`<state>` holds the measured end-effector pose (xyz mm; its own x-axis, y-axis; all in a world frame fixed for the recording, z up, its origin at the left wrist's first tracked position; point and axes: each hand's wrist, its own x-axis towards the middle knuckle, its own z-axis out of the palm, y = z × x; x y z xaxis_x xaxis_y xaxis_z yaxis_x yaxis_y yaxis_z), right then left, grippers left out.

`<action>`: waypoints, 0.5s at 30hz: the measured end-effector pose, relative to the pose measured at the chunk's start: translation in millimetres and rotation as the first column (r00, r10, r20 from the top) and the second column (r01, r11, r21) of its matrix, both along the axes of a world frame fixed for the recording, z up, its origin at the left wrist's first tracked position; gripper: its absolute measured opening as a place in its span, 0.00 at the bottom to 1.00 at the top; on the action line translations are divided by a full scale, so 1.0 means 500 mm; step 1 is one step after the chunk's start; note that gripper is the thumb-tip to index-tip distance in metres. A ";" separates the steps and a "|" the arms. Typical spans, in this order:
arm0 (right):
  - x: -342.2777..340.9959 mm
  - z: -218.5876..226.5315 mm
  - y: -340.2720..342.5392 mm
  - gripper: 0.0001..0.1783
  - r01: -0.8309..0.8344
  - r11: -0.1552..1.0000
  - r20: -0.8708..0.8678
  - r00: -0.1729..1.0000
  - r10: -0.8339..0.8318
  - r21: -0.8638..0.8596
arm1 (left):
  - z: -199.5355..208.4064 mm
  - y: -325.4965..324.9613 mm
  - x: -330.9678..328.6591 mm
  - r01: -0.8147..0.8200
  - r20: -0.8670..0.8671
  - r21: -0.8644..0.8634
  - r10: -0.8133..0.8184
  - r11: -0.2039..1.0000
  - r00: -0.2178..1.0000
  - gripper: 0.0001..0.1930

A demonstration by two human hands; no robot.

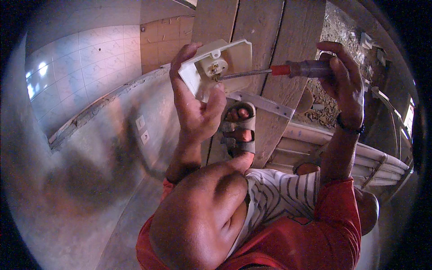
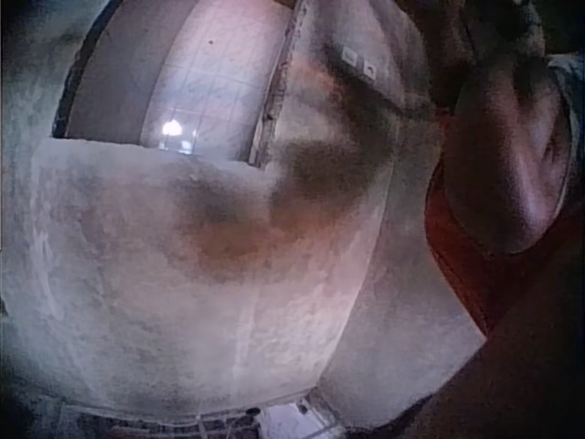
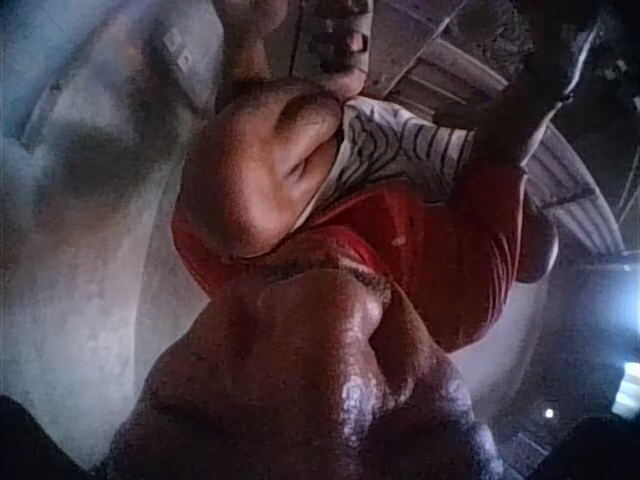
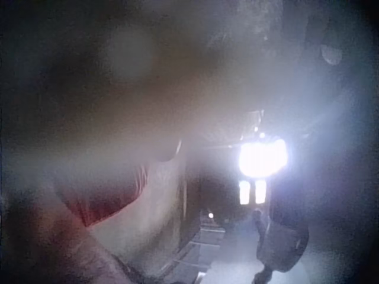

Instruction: The person wires an electrical socket by stripping a wire, inserting it into the terminals on the back of the socket housing, and tightening the terminal screws with a screwdriver.

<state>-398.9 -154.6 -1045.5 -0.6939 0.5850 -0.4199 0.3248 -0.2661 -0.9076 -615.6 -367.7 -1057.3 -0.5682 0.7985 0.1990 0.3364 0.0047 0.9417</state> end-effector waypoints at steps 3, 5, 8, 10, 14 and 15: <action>-0.030 -0.018 -0.028 0.24 0.089 0.993 -0.135 0.988 -0.078 0.077 | 0.014 -0.009 0.001 -0.041 -0.004 -0.018 0.041 0.999 0.999 0.34; -0.026 -0.035 -0.039 0.24 0.137 0.979 -0.234 0.967 -0.100 0.151 | 0.007 -0.003 0.002 -0.049 -0.003 -0.031 0.049 0.998 0.999 0.34; -0.014 -0.047 -0.029 0.27 0.072 0.987 -0.235 0.971 -0.036 0.147 | 0.002 -0.001 0.004 -0.049 0.026 -0.008 0.049 0.999 0.998 0.34; -0.005 -0.037 -0.010 0.29 0.011 0.999 -0.159 0.987 -0.004 0.046 | 0.002 -0.003 0.007 -0.033 0.017 -0.013 0.033 0.999 0.999 0.34; -0.012 -0.007 -0.006 0.32 0.031 1.000 -0.005 1.000 -0.031 0.000 | -0.004 -0.001 0.014 -0.034 -0.005 -0.052 0.033 0.998 0.999 0.34; -0.015 -0.014 -0.016 0.31 0.057 0.998 -0.092 0.994 -0.055 0.026 | -0.004 0.001 0.016 -0.045 0.025 -0.052 0.047 0.998 0.999 0.34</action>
